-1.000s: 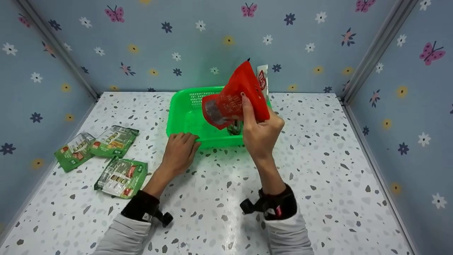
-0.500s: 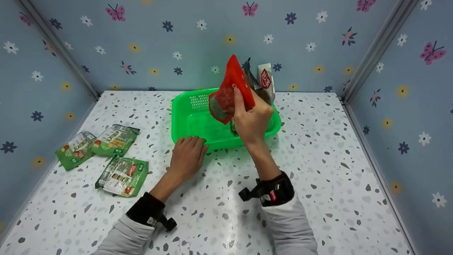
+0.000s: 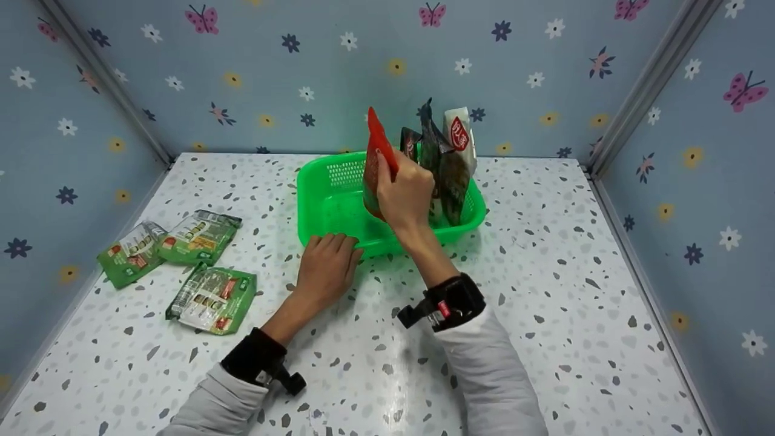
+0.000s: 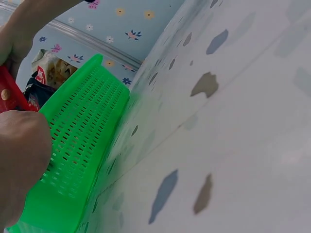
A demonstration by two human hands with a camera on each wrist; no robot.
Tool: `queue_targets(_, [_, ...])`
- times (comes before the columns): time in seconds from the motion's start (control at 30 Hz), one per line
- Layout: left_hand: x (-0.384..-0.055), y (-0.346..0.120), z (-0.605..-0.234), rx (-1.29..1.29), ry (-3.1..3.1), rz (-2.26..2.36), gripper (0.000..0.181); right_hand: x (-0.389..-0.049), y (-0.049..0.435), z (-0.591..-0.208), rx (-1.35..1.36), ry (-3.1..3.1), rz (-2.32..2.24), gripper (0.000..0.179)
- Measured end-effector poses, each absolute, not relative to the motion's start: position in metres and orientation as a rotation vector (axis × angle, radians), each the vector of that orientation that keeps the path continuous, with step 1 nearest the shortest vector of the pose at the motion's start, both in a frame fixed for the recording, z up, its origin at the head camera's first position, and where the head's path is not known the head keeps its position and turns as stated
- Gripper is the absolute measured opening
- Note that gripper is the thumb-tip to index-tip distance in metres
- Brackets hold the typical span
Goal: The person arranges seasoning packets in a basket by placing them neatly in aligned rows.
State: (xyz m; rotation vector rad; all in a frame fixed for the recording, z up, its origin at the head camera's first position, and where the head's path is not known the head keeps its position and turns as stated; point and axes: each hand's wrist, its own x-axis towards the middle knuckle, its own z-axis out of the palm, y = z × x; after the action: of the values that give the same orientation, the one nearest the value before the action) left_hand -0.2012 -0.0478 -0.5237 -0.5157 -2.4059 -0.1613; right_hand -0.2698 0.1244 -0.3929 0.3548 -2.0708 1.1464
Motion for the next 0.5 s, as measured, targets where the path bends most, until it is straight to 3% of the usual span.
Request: queue_targets(0.5, [-0.202,-0.046,-0.523,-0.502,-2.432,-0.154,0.022,-0.308,0.106,-0.411,0.256,-2.283,1.009,0.032])
